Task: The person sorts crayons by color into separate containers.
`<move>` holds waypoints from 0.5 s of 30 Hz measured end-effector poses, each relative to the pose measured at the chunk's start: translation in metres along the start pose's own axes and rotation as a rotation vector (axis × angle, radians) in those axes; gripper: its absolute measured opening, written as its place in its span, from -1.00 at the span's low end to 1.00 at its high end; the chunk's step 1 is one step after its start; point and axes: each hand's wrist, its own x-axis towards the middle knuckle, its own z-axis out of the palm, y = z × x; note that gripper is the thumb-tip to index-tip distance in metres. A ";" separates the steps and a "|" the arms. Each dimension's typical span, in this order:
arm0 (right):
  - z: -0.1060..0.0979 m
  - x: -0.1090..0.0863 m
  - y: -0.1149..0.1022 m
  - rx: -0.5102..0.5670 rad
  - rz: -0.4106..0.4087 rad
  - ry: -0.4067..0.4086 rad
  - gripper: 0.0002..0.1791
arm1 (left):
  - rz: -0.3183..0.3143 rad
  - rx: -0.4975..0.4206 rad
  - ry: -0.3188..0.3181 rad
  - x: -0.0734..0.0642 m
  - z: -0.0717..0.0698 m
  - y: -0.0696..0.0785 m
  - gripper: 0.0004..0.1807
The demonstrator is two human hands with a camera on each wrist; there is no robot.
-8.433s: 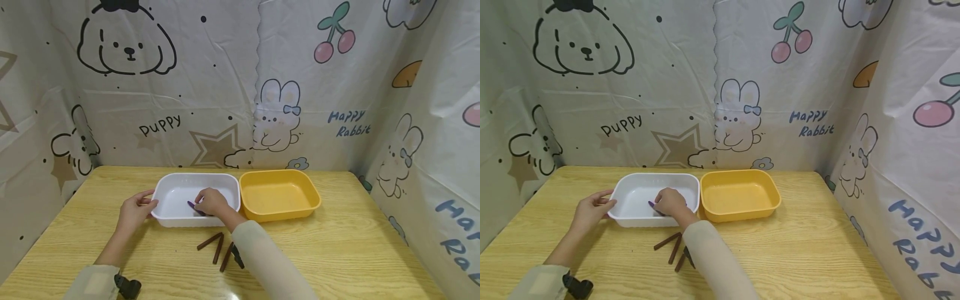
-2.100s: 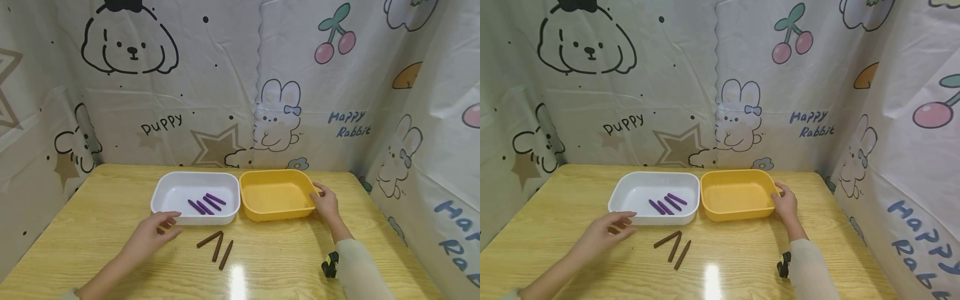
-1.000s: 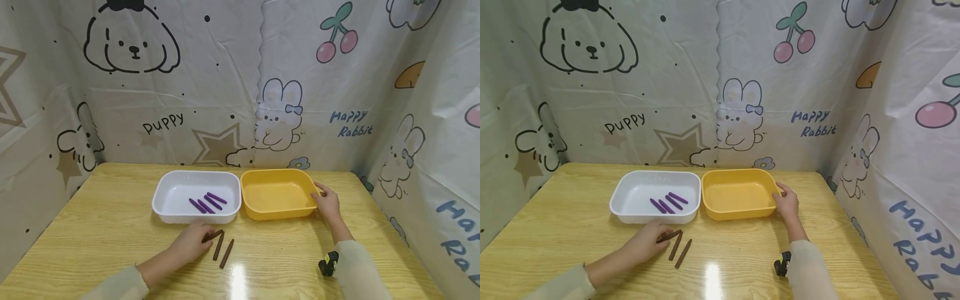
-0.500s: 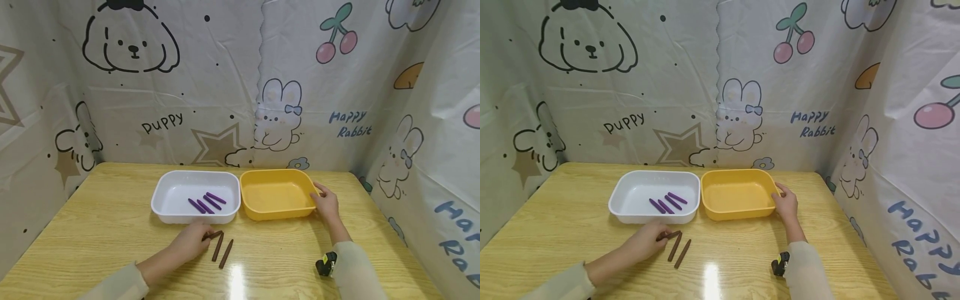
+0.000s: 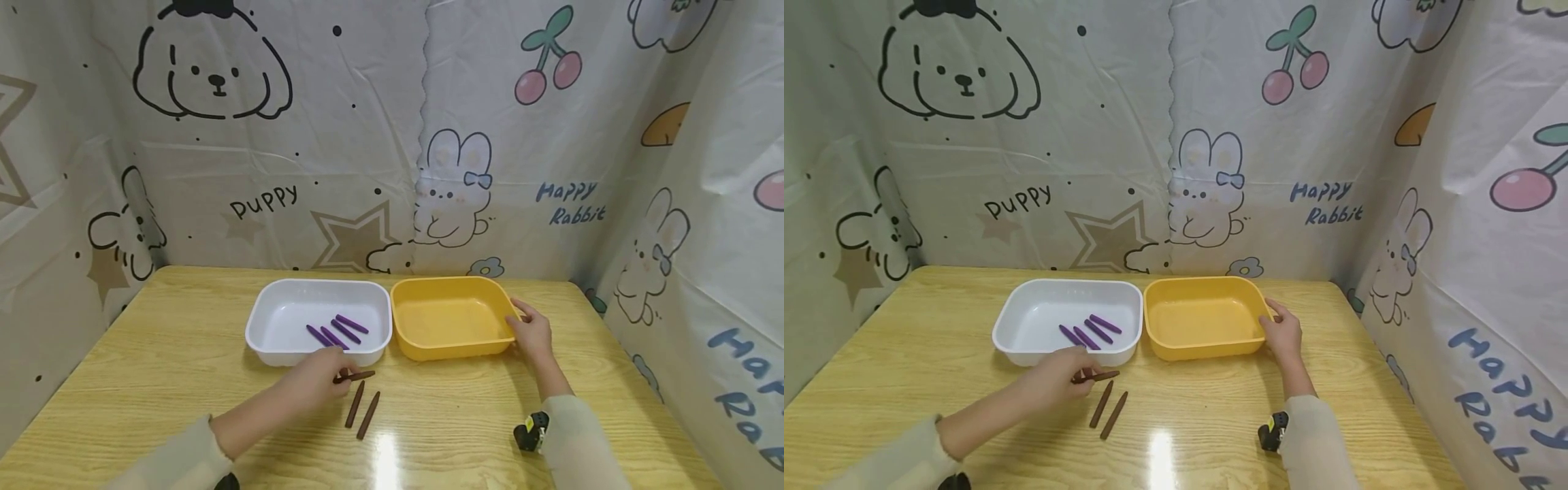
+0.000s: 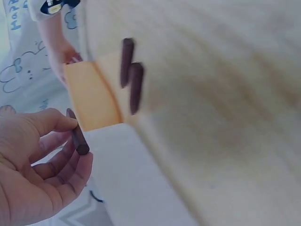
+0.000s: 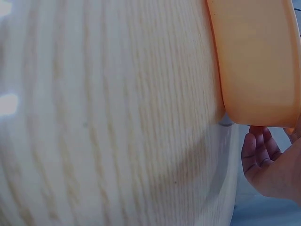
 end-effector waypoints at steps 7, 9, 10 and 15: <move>-0.001 -0.003 0.000 0.036 0.005 0.019 -0.48 | 0.053 0.008 0.015 0.025 -0.013 0.017 -0.89; -0.001 -0.003 0.000 0.045 0.008 0.014 -0.48 | 0.066 -0.001 0.014 0.033 -0.017 0.021 -0.90; -0.001 -0.002 0.000 0.046 0.012 0.013 -0.48 | 0.080 0.000 0.017 0.037 -0.018 0.022 -0.90; -0.001 0.001 0.001 0.032 0.011 -0.003 -0.47 | 0.107 0.016 0.025 0.055 -0.022 0.031 -0.91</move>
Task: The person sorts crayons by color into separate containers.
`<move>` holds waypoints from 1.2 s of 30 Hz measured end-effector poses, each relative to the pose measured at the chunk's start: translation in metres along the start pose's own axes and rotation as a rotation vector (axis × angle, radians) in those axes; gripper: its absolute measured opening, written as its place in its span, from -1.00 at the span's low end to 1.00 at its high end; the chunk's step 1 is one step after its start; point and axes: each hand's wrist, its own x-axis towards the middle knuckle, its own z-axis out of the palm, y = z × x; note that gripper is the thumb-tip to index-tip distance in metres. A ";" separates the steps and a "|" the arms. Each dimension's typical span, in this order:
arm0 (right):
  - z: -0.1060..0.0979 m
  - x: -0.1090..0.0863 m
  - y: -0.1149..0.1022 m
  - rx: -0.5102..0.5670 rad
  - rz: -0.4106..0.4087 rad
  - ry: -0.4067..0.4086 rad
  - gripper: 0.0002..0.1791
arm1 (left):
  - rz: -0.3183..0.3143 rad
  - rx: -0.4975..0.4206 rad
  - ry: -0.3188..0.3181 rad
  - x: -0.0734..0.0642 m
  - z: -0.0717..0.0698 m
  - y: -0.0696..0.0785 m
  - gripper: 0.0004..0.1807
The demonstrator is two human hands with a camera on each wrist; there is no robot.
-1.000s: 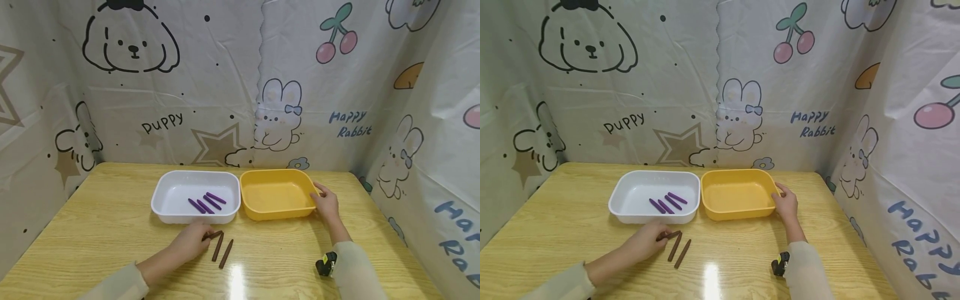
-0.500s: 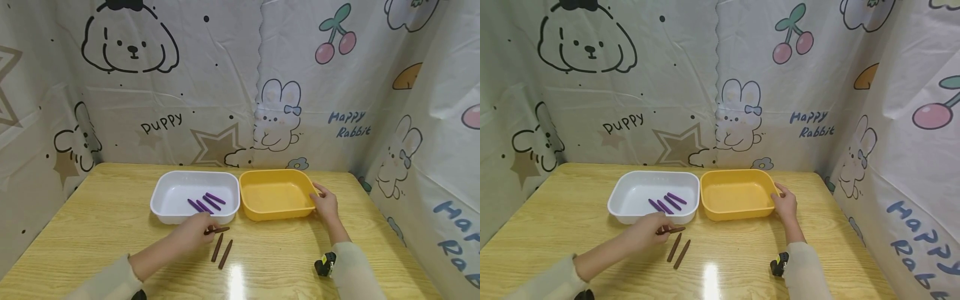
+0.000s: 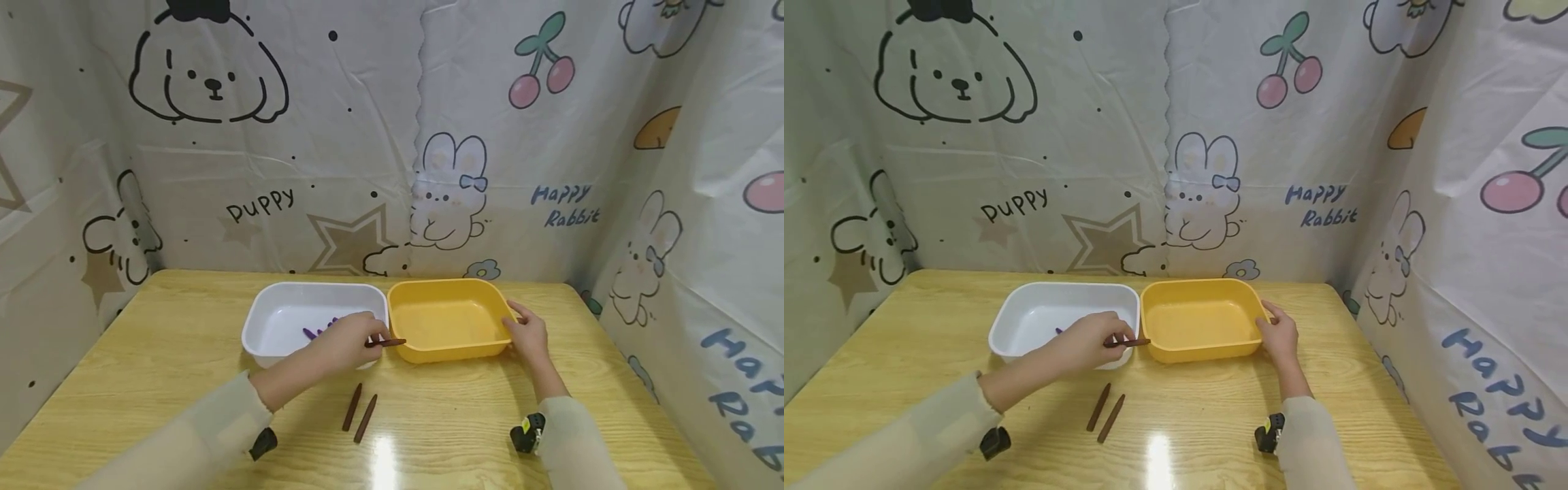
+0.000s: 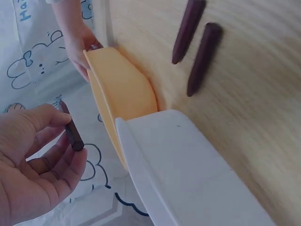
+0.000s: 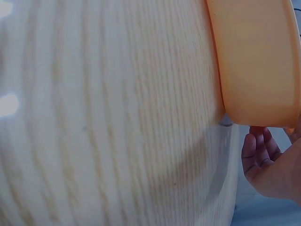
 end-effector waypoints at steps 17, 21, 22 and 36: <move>0.000 0.000 0.000 -0.027 -0.001 0.003 -0.48 | -0.120 0.014 -0.061 0.062 0.014 0.001 -0.84; -0.001 0.000 0.000 -0.036 -0.001 0.005 -0.48 | -0.116 0.038 -0.055 0.074 0.020 0.002 -0.83; -0.001 0.000 0.000 -0.037 -0.003 0.009 -0.49 | -0.115 0.036 -0.053 0.077 0.022 0.001 -0.83; 0.001 -0.001 0.000 -0.022 -0.005 0.019 -0.49 | -0.170 -0.064 -0.028 0.107 0.053 -0.001 -0.85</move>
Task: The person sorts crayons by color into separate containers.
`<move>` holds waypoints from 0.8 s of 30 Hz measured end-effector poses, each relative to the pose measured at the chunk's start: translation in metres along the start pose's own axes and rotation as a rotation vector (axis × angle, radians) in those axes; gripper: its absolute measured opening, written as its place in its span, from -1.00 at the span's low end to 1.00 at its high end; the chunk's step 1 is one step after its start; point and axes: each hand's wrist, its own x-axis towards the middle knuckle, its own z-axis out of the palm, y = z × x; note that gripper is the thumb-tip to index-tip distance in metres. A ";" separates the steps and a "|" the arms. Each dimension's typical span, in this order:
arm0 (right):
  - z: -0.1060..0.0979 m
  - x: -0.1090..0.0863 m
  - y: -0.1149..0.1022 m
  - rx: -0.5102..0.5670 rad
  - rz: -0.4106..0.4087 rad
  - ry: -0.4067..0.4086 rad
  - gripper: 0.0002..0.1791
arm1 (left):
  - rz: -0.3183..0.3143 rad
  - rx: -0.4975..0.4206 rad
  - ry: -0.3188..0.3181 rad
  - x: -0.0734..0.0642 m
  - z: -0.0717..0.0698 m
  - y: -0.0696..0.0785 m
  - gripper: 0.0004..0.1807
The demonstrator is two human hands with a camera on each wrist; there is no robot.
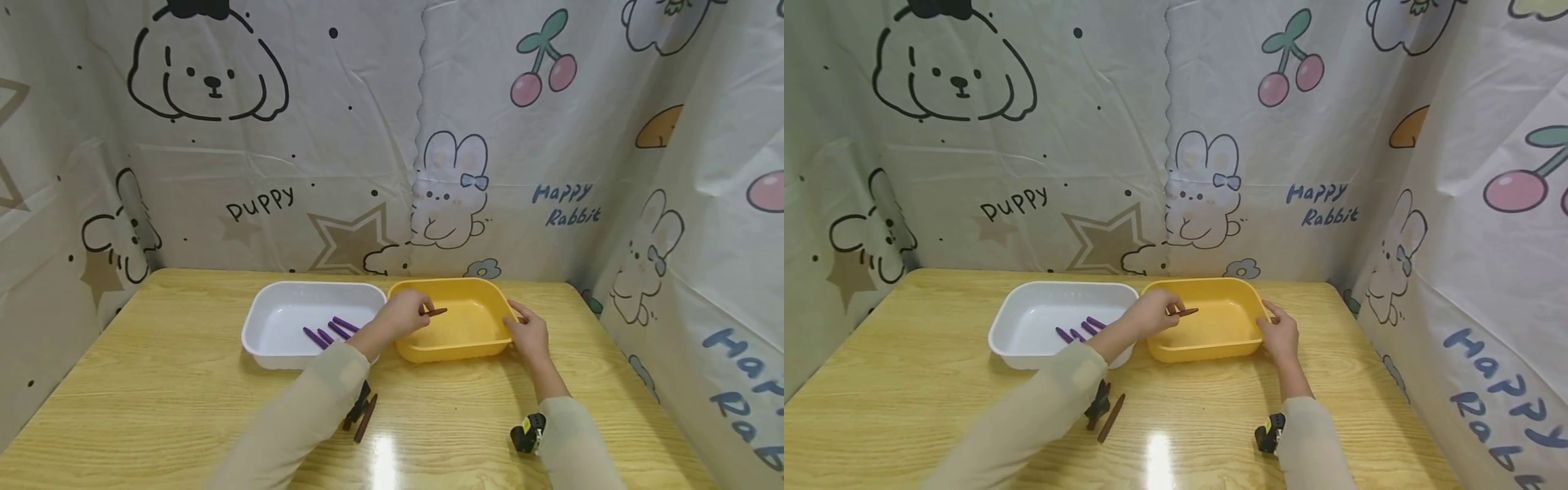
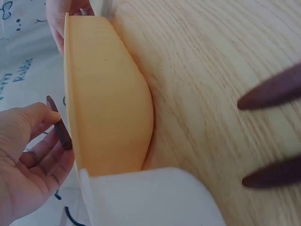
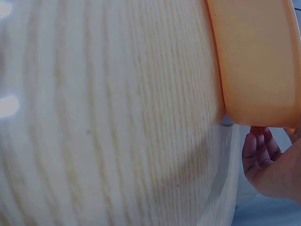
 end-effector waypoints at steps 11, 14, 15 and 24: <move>0.000 0.001 0.001 -0.001 0.000 -0.001 -0.48 | -0.059 -0.001 -0.032 0.010 0.016 -0.006 -0.84; 0.000 0.001 0.000 -0.009 0.002 0.000 -0.48 | -0.062 0.017 -0.037 0.009 0.018 -0.006 -0.85; 0.000 0.001 0.000 -0.010 0.002 0.000 -0.48 | -0.064 0.024 -0.039 0.009 0.019 -0.006 -0.86; 0.000 0.000 0.000 -0.005 0.017 -0.007 -0.48 | -0.062 0.087 -0.043 0.011 0.031 -0.004 -0.88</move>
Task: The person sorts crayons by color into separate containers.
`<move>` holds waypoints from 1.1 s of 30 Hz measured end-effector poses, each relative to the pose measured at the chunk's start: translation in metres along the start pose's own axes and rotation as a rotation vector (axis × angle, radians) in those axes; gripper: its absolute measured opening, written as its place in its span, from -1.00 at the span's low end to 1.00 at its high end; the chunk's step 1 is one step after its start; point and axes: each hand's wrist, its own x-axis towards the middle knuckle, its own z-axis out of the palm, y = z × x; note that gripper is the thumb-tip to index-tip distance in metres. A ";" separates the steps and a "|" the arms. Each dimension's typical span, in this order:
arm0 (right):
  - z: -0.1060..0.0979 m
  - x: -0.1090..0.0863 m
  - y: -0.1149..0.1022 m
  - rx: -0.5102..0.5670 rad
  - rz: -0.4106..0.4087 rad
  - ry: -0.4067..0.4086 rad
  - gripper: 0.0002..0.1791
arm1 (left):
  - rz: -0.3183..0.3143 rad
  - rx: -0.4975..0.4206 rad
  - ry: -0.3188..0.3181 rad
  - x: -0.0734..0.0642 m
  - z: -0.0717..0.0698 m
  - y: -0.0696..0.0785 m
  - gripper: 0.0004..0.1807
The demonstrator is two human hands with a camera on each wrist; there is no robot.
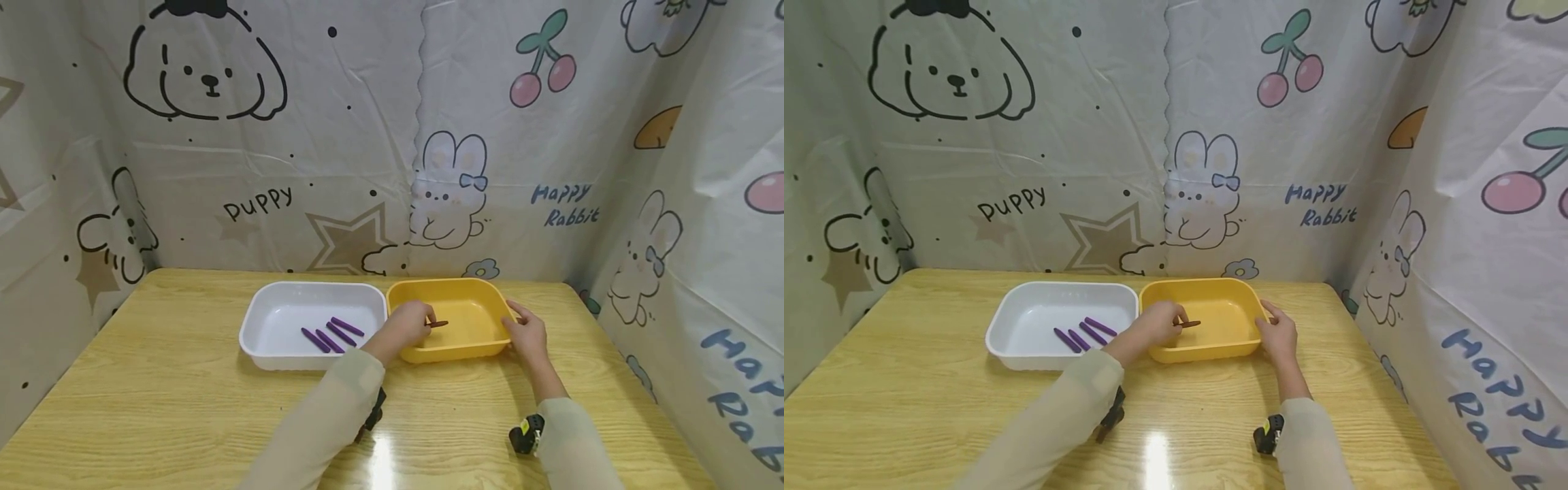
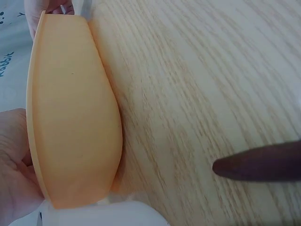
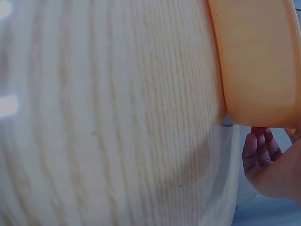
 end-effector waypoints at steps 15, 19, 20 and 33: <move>0.002 0.003 0.002 0.024 0.024 0.011 -0.48 | -0.013 0.086 -0.020 0.001 0.000 -0.001 -0.75; 0.001 0.003 0.002 0.031 0.037 0.009 -0.48 | -0.010 0.043 -0.019 -0.003 -0.006 -0.002 -0.73; 0.001 0.003 0.001 0.032 0.038 0.007 -0.48 | -0.006 0.038 -0.017 -0.004 -0.007 -0.003 -0.73; 0.000 -0.001 0.000 0.037 0.001 -0.004 -0.48 | 0.044 -0.104 0.003 -0.015 -0.028 -0.006 -0.73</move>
